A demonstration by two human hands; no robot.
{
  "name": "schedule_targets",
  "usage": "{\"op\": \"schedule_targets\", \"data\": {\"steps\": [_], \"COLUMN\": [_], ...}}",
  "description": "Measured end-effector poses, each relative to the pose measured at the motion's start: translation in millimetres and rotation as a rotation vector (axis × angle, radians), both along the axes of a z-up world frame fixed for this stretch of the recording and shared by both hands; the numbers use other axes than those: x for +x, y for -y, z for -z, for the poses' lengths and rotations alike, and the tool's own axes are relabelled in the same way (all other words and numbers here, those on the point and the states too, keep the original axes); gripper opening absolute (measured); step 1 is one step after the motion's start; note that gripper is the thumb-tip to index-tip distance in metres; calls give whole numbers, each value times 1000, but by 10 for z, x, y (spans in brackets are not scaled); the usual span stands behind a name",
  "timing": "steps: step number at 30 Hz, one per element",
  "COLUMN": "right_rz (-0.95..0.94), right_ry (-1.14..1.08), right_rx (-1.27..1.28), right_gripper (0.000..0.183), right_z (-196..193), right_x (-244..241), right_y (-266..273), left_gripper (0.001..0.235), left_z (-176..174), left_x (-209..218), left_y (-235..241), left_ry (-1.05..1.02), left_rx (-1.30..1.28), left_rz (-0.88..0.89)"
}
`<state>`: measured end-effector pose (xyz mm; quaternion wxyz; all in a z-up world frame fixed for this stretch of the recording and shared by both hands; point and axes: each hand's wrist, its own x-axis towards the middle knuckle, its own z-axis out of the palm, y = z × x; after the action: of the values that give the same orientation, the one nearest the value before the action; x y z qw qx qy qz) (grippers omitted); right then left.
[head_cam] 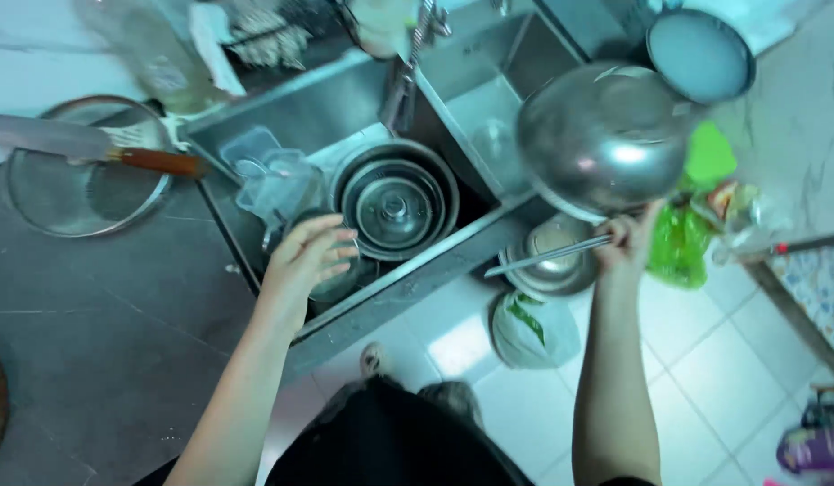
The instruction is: The person stir-fries sliced meat in a pan on an induction cooktop, stirring and turning the pieces with chopsticks while holding the pan handle. They then stir-fry green beans and carrot slices in the pan and stir a pot of soup with chopsticks.
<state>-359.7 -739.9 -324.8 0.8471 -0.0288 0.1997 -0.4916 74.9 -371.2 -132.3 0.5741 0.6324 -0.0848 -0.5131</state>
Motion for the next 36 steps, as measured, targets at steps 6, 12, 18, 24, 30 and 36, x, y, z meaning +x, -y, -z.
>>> {"op": "schedule_targets", "data": {"steps": [6,12,18,24,30,36], "right_rz": [467,452,360,181,44,-44], "right_ry": [114,-7,-220,-272,-315,-270], "right_rx": [140,205,665,821,1092,730], "right_gripper": [18,40,46,62,42,41], "right_z": [-354,974,1865,3269,3451,-176], "right_x": [-1270,-2418,-2159,-2623,-2825,-653], "right_y": [-372,-393,203,602,554,164], "left_gripper": [38,39,41,43,42,38], "left_z": [80,290,272,146,93,211], "left_x": [-620,-1420,-2083,-2447,-2479,-2361], "left_y": [693,1286,1829,2051,1996,1584], "left_ry": [-1,-79,-62,-75,-48,-6], "left_rx": [39,141,263,405,427,270], "left_rz": [127,156,116,158,59,-138]}}
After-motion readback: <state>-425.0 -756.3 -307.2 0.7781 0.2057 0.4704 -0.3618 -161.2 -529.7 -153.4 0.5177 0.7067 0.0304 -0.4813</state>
